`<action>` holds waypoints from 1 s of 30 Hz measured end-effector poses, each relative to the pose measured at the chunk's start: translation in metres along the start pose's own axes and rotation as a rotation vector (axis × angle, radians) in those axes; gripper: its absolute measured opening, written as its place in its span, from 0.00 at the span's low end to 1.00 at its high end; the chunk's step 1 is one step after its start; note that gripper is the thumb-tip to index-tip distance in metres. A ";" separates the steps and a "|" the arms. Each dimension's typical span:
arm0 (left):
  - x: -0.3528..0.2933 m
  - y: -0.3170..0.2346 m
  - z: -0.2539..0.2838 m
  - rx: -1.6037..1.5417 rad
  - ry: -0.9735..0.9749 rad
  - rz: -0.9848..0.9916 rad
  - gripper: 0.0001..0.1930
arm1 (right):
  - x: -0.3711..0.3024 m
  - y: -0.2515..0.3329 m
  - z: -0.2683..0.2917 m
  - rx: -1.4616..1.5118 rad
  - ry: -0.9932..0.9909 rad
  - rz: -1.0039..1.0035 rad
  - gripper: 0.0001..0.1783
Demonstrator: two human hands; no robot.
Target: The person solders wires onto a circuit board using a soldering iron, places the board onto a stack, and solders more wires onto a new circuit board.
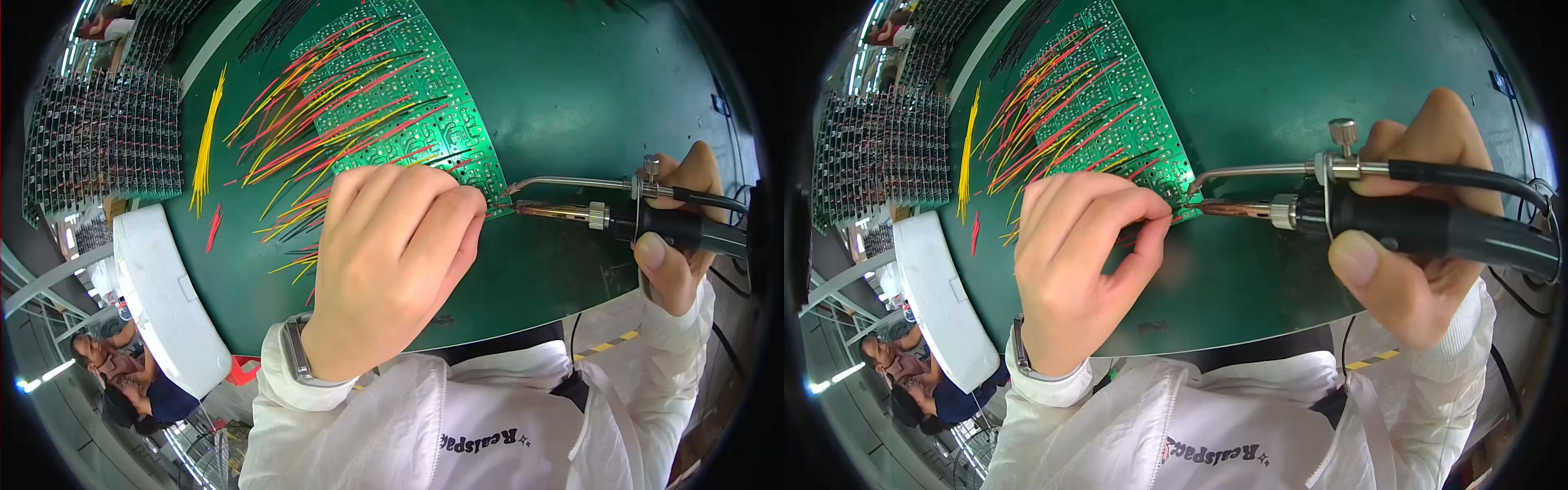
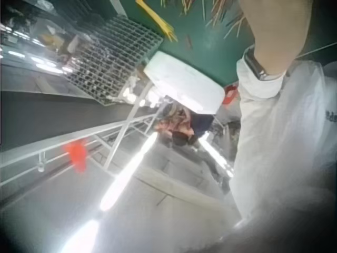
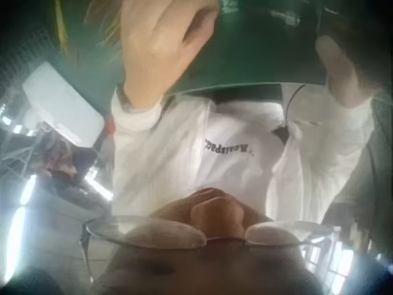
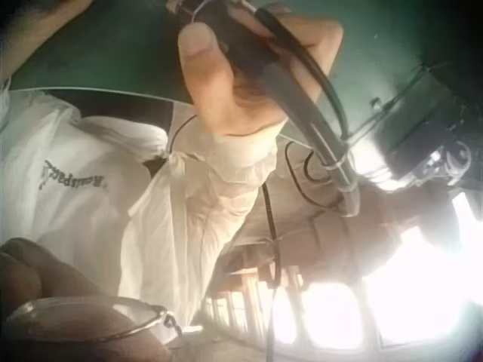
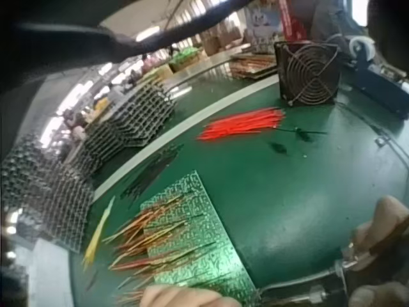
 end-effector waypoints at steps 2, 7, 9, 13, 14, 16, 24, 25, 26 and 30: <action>0.001 -0.001 0.001 -0.005 -0.009 -0.005 0.13 | 0.000 0.000 0.000 0.021 -0.004 -0.022 0.27; -0.001 0.002 0.000 0.009 -0.006 -0.004 0.13 | -0.002 0.000 -0.004 0.031 0.053 0.024 0.28; -0.001 0.002 0.000 0.001 -0.006 -0.008 0.13 | -0.004 -0.007 0.003 0.033 -0.010 -0.038 0.30; -0.001 0.002 0.000 0.017 -0.007 -0.012 0.13 | -0.005 0.000 -0.004 0.017 0.090 0.041 0.33; -0.002 0.002 0.000 0.023 -0.007 -0.011 0.13 | -0.006 -0.006 0.000 0.013 0.010 -0.046 0.30; -0.001 0.001 0.000 0.019 -0.013 -0.018 0.13 | 0.001 0.002 -0.003 0.031 0.106 0.096 0.27; -0.002 0.002 0.000 0.022 -0.017 -0.018 0.13 | 0.000 0.001 -0.005 0.042 0.001 0.005 0.22; -0.002 0.002 0.000 0.017 -0.019 -0.018 0.13 | 0.001 0.004 -0.005 0.038 0.041 0.056 0.22; -0.002 0.002 0.000 0.011 -0.021 -0.018 0.13 | 0.002 0.007 -0.007 0.034 0.081 0.107 0.22; -0.002 0.002 -0.001 0.007 -0.010 -0.015 0.13 | 0.003 0.006 -0.005 0.025 0.053 0.108 0.23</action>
Point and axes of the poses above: each hand's wrist, its own x-axis towards the middle knuckle, its own z-axis out of the back of the hand, y = z × x, the point moved 9 cm from there along x, towards the middle knuckle, and after that the axes turned 1 degree about z, right-handed, at the moved point
